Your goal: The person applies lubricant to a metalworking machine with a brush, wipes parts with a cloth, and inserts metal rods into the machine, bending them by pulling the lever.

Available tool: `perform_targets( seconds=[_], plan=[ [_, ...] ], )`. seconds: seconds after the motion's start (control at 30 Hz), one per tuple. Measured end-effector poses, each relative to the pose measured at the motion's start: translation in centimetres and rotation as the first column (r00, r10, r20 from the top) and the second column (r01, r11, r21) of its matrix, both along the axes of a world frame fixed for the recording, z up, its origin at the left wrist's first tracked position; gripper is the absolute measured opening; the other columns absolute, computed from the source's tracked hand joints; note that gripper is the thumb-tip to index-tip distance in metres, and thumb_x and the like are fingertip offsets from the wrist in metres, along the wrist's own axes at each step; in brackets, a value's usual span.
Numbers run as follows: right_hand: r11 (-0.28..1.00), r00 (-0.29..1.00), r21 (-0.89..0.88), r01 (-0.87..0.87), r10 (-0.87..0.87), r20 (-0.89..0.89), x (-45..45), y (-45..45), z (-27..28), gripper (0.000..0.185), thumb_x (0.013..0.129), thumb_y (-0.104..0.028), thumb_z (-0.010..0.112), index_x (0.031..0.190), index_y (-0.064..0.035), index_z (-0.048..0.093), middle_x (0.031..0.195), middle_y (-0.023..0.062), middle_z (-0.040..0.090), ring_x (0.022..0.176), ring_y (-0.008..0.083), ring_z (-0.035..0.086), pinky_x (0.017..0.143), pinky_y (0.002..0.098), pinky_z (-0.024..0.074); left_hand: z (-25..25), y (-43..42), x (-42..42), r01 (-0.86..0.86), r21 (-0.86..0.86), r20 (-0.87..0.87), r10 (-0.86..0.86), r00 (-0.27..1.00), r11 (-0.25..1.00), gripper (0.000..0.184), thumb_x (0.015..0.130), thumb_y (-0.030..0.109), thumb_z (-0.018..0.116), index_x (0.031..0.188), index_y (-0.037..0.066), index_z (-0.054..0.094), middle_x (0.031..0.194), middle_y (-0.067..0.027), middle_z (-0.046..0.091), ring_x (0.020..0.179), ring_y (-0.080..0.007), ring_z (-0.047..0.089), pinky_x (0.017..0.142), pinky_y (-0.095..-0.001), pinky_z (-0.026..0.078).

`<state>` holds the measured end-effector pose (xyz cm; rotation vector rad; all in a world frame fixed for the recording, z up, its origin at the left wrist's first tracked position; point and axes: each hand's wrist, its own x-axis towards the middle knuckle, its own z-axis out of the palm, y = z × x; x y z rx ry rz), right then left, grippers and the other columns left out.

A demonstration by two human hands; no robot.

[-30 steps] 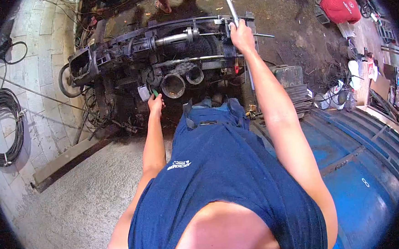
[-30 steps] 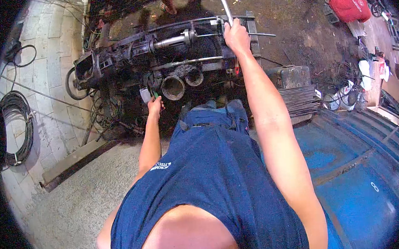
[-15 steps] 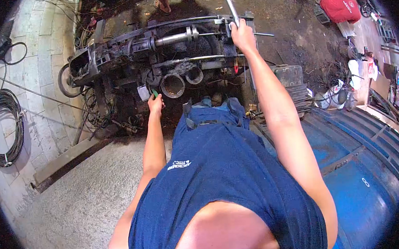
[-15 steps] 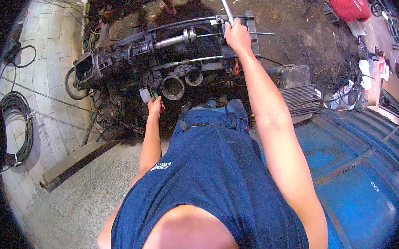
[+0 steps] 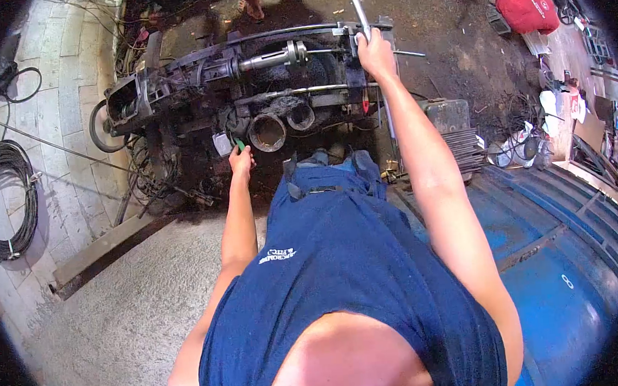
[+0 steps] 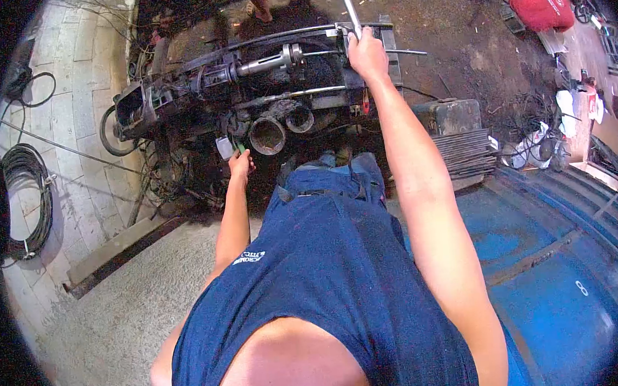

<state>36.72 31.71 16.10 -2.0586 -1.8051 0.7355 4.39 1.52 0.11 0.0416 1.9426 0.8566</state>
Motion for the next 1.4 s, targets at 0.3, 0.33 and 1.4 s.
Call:
perform_targets(
  seconds=[0.3,0.33,1.4],
  plan=[
    [1.0,0.999,-0.021,-0.004,0.004,0.038,0.2,0.0,0.6,0.043,0.092,-0.039,0.049,0.115,-0.0024,0.052,0.096,0.0292,0.064,0.095,0.0473,0.061,0.084,0.0544,0.0469,0.5,0.0,0.3,0.017,0.011,-0.03,-0.017,0.999,1.0,0.019,0.091,0.017,0.059,0.107,0.007,0.057,0.066,0.0009,0.053,0.051,-0.0099,0.05,0.047,-0.0286,0.047],
    [1.0,0.999,-0.021,-0.004,0.005,0.038,0.2,0.0,0.6,0.043,0.092,-0.039,0.049,0.115,-0.0024,0.052,0.096,0.0292,0.064,0.095,0.0473,0.061,0.084,0.0544,0.0469,0.5,0.0,0.3,0.017,0.011,-0.029,-0.016,0.999,1.0,0.019,0.091,0.017,0.059,0.107,0.007,0.057,0.066,0.0009,0.053,0.051,-0.0099,0.05,0.047,-0.0286,0.047],
    [1.0,0.999,-0.001,0.004,-0.004,0.035,0.7,-0.1,0.8,0.043,0.092,-0.04,0.049,0.113,-0.0037,0.053,0.097,0.0283,0.065,0.096,0.0461,0.061,0.084,0.0541,0.0472,0.2,0.0,0.2,-0.017,0.006,0.008,0.017,1.0,1.0,0.052,0.09,0.013,0.059,0.139,0.006,0.042,0.065,-0.0012,0.052,0.046,-0.0112,0.047,0.042,-0.0286,0.043]
  ],
)
